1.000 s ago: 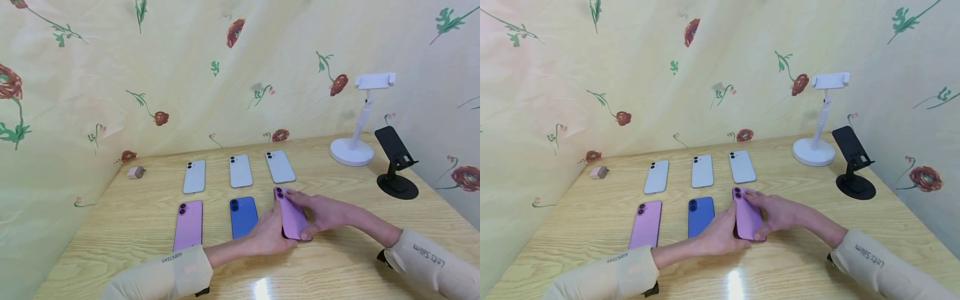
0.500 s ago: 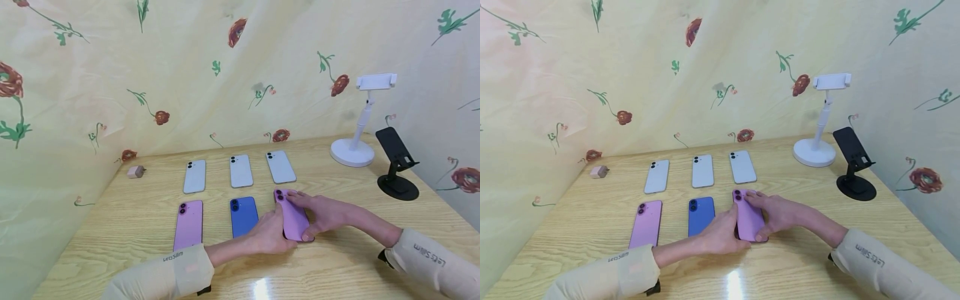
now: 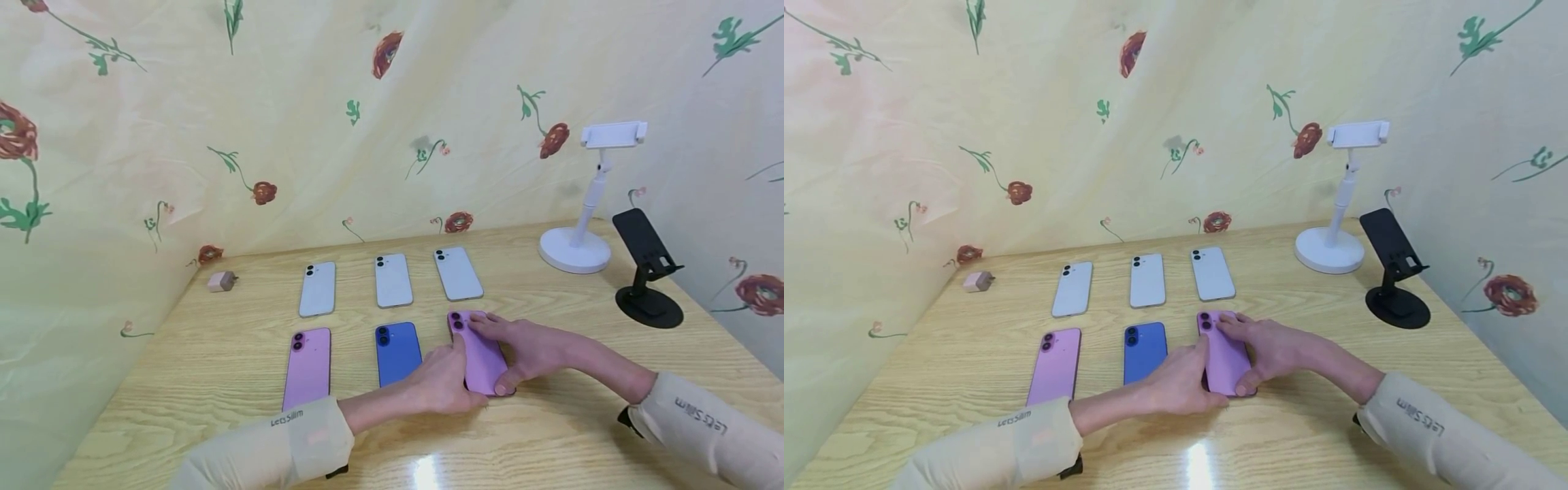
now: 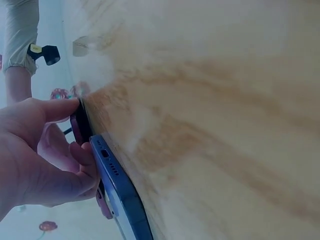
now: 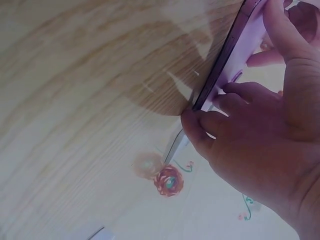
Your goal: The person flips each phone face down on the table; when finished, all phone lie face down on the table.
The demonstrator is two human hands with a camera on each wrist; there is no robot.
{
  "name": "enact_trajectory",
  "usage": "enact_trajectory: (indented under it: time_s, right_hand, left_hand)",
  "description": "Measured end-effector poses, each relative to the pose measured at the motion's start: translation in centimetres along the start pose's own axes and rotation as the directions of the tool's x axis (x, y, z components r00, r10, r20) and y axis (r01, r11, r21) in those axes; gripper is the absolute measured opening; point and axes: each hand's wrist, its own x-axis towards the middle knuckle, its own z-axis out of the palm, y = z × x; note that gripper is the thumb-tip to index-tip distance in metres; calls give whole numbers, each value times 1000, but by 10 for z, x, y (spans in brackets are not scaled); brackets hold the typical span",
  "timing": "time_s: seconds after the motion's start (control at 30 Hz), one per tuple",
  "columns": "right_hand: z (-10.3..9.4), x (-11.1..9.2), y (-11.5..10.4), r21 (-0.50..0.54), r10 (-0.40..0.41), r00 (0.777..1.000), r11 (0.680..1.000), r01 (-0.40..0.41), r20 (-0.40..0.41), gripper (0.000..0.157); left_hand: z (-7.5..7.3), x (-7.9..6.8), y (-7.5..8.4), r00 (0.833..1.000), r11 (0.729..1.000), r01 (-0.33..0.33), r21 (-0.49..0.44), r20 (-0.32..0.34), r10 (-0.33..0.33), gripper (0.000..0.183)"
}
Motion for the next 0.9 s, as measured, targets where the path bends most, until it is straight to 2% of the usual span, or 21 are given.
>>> enact_trajectory:
  time_s: [0.27, 0.4, 0.63, 0.77, 0.9]
  right_hand:
    - [-1, 0, -1, 7, 4, 1000, 1000, -4, 6, 114]
    - [-1, 0, -1, -16, 9, 1000, 1000, -9, 5, 114]
    - [-1, 0, -1, -45, 4, 1000, 999, -4, 1, 113]
    - [0, -1, -1, -29, 28, 1000, 999, -27, 10, 113]
    - [0, -3, -1, -14, 42, 999, 999, -41, 22, 112]
  left_hand:
    - [0, 3, 5, 996, 995, 73, 64, 40, -76, 108]
    - [0, 4, 7, 994, 988, 80, 130, 64, -89, 104]
    - [1, 4, 6, 996, 982, 40, 182, 68, -54, 100]
    - [1, 3, 5, 997, 985, 19, 173, 77, -32, 101]
    - [-6, -3, 1, 996, 989, -9, 148, 88, -5, 102]
